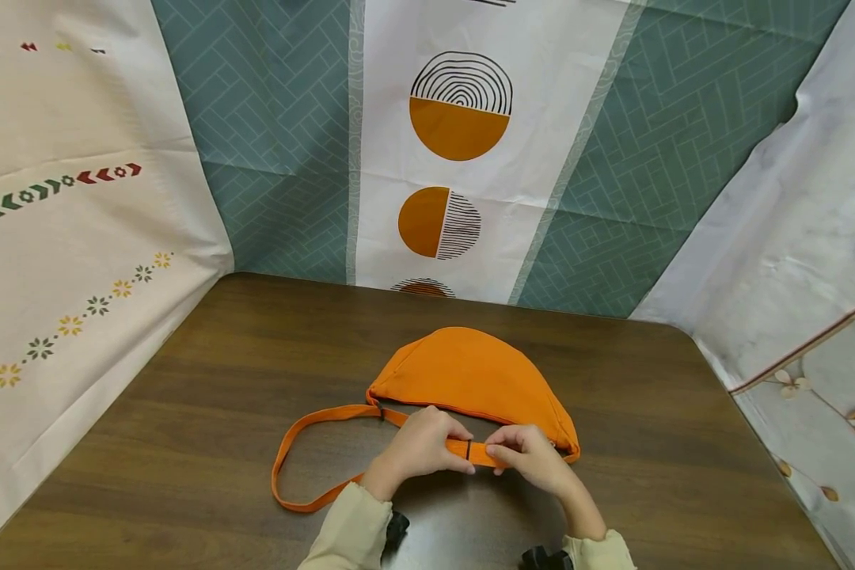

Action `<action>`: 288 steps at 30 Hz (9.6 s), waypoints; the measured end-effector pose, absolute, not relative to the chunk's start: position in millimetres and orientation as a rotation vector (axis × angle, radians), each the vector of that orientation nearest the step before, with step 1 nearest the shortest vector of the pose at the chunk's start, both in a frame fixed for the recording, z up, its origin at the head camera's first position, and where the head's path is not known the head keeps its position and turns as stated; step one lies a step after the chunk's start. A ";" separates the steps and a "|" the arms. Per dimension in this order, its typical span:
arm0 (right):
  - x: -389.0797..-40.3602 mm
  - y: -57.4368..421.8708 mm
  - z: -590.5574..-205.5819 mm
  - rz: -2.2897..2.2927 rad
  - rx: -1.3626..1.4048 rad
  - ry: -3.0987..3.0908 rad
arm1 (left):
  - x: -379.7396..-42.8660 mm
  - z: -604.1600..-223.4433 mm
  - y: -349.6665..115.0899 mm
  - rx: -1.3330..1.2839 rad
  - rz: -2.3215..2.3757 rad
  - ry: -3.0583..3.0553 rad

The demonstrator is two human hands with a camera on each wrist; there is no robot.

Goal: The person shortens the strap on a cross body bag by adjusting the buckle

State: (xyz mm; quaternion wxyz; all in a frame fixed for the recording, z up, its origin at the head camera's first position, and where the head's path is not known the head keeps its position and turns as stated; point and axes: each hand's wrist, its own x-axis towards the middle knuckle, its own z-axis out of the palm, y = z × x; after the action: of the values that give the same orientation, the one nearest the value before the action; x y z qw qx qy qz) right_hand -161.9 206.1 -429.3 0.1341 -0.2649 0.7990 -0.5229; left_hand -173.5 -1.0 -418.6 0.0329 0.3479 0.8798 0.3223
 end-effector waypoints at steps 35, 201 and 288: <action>-142.4 174.7 -403.7 -1.378 -1.049 2.725 | -178.6 -426.9 -9.9 0.941 1.471 2.494; -163.5 219.4 -434.0 -1.743 -0.716 2.362 | -175.7 -421.6 6.8 1.036 1.420 2.525; -161.8 226.1 -426.7 -1.697 -0.834 2.293 | -174.0 -418.4 10.5 1.000 1.458 2.471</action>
State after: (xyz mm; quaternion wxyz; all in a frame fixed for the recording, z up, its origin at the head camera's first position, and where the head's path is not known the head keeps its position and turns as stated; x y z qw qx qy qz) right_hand -161.8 226.1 -426.7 0.0849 -0.2796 0.7688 -0.5689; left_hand -174.0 10.5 -418.4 0.0517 0.3286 0.8121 0.4794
